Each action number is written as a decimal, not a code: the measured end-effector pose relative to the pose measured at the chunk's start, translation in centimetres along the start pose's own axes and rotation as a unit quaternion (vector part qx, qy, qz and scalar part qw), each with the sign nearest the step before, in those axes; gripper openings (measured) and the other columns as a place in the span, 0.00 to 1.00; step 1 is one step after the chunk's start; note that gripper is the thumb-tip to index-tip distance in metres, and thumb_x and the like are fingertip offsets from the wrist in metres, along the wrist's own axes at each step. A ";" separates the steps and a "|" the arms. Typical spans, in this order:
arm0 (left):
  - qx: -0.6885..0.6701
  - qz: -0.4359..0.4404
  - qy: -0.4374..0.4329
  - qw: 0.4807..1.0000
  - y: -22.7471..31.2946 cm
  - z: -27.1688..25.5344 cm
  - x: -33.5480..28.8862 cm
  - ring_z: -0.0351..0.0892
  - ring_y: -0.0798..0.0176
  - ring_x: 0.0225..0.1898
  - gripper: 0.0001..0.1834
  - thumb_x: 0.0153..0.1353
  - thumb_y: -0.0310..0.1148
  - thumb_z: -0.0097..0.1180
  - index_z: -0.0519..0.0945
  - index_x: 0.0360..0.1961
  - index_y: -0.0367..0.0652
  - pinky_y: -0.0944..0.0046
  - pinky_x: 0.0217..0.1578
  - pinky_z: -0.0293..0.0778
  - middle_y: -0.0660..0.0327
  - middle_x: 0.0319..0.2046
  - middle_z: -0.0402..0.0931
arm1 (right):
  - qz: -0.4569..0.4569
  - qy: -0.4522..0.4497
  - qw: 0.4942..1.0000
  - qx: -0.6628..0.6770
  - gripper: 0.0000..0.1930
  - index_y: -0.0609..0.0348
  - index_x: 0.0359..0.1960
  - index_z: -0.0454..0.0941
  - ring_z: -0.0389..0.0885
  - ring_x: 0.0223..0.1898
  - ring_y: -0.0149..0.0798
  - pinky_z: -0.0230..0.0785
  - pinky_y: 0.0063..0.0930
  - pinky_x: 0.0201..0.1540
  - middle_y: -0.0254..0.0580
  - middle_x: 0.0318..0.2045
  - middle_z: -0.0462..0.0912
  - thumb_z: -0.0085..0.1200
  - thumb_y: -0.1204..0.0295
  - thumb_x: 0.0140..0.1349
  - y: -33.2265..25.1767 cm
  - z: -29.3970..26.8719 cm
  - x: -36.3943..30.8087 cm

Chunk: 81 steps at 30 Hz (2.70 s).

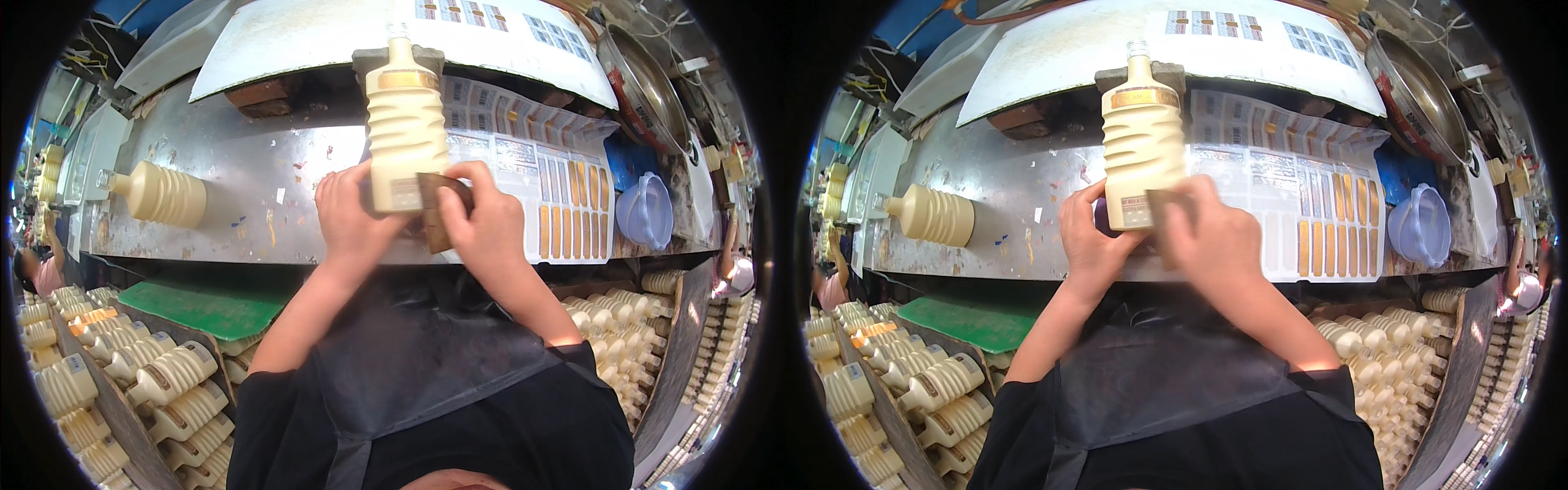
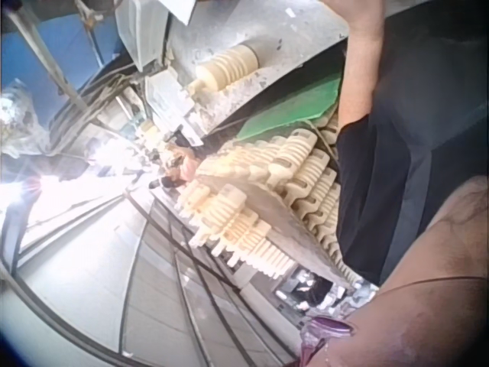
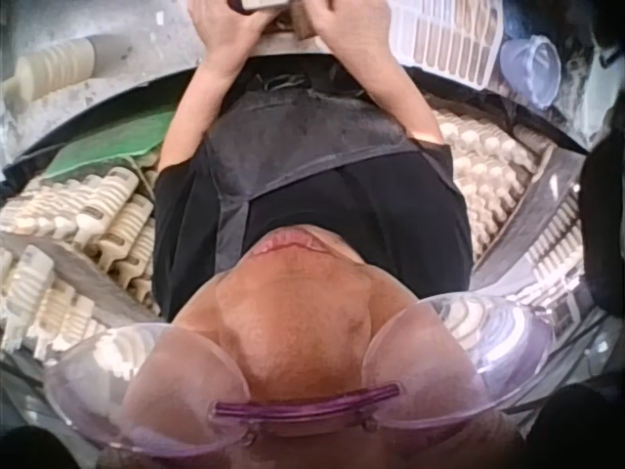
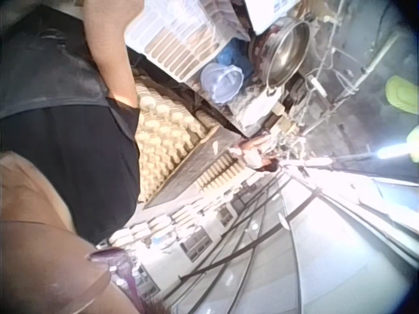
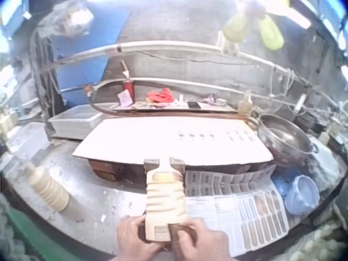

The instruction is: The person repeatedly picks up cream-colored plastic bottles, applies a paper label around the body, smooths it, and places the bottle back on a nearby rack. The process is repeated for multiple bottles in a factory setting.

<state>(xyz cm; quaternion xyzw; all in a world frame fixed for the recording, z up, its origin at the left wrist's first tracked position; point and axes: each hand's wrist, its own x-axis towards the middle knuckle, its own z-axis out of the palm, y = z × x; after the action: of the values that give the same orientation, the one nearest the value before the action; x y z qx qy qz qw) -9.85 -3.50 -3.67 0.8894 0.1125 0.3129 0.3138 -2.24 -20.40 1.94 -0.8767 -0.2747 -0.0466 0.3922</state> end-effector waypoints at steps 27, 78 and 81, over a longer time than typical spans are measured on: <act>-0.518 -0.299 -0.105 0.795 -2.2 1.4 13.4 0.77 0.69 0.51 0.23 0.80 0.49 0.40 0.72 0.61 0.43 0.65 0.53 0.75 0.63 0.51 0.77 | 0.110 0.048 0.953 0.279 0.14 0.65 0.52 0.83 0.81 0.40 0.24 0.74 0.21 0.45 0.38 0.40 0.87 0.59 0.69 0.69 5.1 2.9 12.1; 0.188 -0.069 0.496 0.845 26.6 -49.7 -12.3 0.84 0.64 0.39 0.16 0.62 0.32 0.67 0.83 0.46 0.32 0.62 0.44 0.80 0.53 0.40 0.85 | -0.028 -0.160 0.820 0.549 0.14 0.63 0.56 0.81 0.83 0.42 0.24 0.77 0.17 0.45 0.36 0.45 0.86 0.55 0.70 0.75 -2.6 8.1 16.6; 0.339 -0.178 0.469 0.796 26.4 -49.7 -9.6 0.82 0.65 0.34 0.15 0.55 0.31 0.72 0.85 0.40 0.33 0.64 0.39 0.78 0.56 0.32 0.84 | -0.029 -0.158 0.820 0.550 0.14 0.63 0.56 0.81 0.83 0.42 0.25 0.76 0.17 0.45 0.36 0.45 0.85 0.55 0.69 0.75 -2.0 9.0 16.7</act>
<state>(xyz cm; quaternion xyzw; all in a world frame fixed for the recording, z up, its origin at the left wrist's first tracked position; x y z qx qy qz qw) -48.44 -3.63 38.43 0.6474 0.5008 0.5724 -0.0490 9.58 -5.45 2.01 -0.5024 -0.3386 0.2400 0.7585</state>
